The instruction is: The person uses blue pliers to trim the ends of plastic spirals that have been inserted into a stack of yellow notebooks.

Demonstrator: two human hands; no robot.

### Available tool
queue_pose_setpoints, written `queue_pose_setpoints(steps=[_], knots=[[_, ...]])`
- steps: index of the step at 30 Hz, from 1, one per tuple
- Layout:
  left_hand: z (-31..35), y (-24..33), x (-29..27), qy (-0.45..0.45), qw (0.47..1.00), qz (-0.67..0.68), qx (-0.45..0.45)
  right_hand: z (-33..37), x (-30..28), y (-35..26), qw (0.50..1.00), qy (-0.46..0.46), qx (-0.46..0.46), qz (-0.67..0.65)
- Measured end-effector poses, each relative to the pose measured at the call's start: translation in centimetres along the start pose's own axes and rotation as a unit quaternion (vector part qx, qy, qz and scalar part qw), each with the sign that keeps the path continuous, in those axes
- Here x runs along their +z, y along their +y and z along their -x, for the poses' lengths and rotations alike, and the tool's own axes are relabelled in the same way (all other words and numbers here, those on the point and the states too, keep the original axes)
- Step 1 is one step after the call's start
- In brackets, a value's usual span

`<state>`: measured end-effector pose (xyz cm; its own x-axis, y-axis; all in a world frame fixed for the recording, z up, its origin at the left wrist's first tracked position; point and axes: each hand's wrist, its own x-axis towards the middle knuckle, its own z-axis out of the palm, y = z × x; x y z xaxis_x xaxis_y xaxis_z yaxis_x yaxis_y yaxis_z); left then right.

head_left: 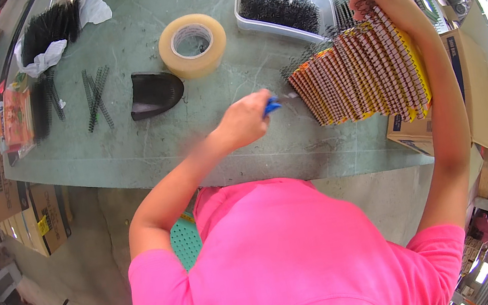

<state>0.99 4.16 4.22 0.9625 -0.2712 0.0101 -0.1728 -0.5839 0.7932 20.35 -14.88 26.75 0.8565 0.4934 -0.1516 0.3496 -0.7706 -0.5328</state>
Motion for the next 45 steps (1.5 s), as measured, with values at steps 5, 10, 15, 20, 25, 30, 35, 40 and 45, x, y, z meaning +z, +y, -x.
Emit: queue_pose_setpoints(steps=[5, 10, 15, 20, 25, 30, 35, 40, 45], knots=[[-4.7, 0.4, 3.6, 0.007, 0.962, -0.197, 0.187, 0.3, 0.4, -1.2, 0.998, 0.008, 0.032, 0.046], [-4.1, 0.2, 2.8, 0.001, 0.948, -0.240, 0.208, 0.3, 0.5, -0.9, 1.000, -0.004, 0.026, 0.007], [-2.9, 0.3, 0.2, -0.018, 0.958, -0.284, 0.030, 0.4, 0.3, -0.5, 0.998, 0.000, 0.037, -0.055], [-3.4, -0.8, 0.1, 0.061, 0.924, -0.373, 0.055, 0.1, 0.2, -1.0, 0.997, -0.027, 0.036, -0.056], [-4.3, -0.9, 0.6, 0.079, 0.911, -0.398, 0.074, 0.3, -0.1, -1.0, 0.990, -0.040, 0.083, -0.111], [-3.8, -0.8, 1.4, 0.084, 0.906, -0.414, 0.026, -0.1, 0.7, -2.0, 0.988, -0.044, 0.090, -0.121], [-3.9, -0.3, 1.5, 0.089, 0.911, -0.402, 0.028, 0.4, -0.3, -1.6, 0.992, -0.020, 0.100, -0.080], [-4.1, -0.5, 1.9, 0.090, 0.912, -0.399, 0.032, 0.0, -0.4, -1.3, 0.995, -0.027, 0.088, -0.042], [-3.5, -0.6, 1.8, 0.092, 0.918, -0.384, 0.025, 0.0, -0.5, -1.6, 0.994, -0.031, 0.097, -0.043]])
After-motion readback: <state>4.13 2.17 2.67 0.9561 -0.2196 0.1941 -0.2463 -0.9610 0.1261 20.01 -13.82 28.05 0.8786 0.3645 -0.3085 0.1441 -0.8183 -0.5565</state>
